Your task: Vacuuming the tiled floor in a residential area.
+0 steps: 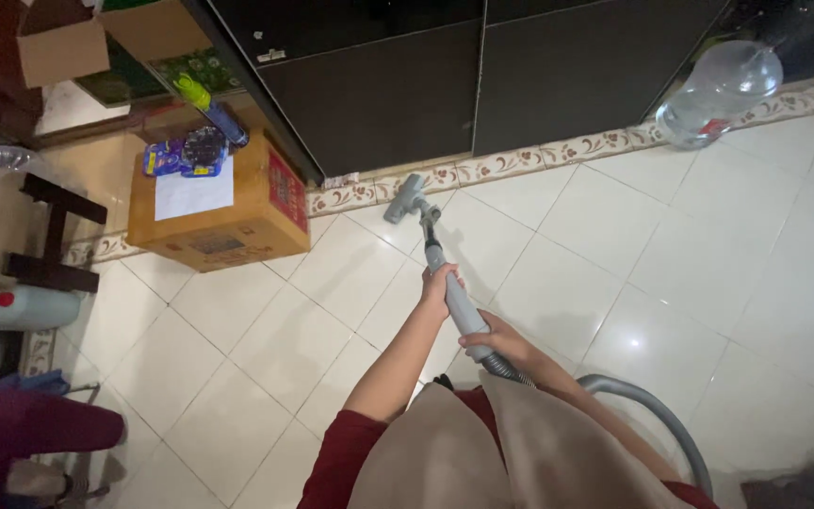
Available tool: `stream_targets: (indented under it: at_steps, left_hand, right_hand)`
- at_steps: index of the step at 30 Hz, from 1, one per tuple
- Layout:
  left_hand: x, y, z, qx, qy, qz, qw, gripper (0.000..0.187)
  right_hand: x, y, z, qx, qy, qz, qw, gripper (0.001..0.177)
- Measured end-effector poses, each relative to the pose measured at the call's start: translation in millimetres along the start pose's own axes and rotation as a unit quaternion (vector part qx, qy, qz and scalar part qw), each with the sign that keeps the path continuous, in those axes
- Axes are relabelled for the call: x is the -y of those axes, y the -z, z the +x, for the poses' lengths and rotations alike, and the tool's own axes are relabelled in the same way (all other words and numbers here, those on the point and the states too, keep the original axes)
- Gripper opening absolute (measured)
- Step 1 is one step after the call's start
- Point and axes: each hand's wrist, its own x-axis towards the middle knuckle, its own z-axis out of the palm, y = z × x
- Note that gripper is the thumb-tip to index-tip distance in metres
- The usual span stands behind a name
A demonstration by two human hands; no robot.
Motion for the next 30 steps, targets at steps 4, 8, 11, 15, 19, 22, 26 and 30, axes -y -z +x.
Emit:
stream_targets:
  at_steps: [4,8,11,15,19,22,26,30]
  left_hand:
    - [-6,9,-11,-0.005,0.012,0.014,1.000,0.032]
    - [-9,8,-14,0.000,0.016,0.005,1.000,0.032]
    - [-11,4,-13,0.013,0.015,-0.003,1.000,0.032]
    - [-28,-12,-41,0.041,0.035,-0.028,0.998,0.030]
    - [-44,-31,-60,0.065,0.054,-0.054,0.995,0.027]
    - [-48,-32,-64,0.092,0.053,-0.053,0.993,0.027]
    - [-48,-24,-60,0.082,0.036,-0.027,0.996,0.027]
    - [-39,-5,-54,0.025,0.028,-0.008,0.999,0.027]
  right_hand:
    - [-2,-12,1,0.019,-0.040,0.051,0.998,0.073]
    - [-7,-14,6,0.008,-0.039,0.046,0.998,0.063]
    - [9,-14,-6,-0.020,-0.036,0.025,0.999,0.060]
    - [57,-24,-44,-0.047,-0.038,0.026,0.998,0.061]
    - [83,-28,-63,-0.060,-0.048,0.046,0.996,0.064]
    - [78,-27,-56,-0.066,-0.045,0.053,0.995,0.064]
    - [58,-25,-33,-0.047,-0.043,0.059,0.996,0.066]
    - [37,-31,-18,-0.024,-0.052,0.045,0.997,0.066]
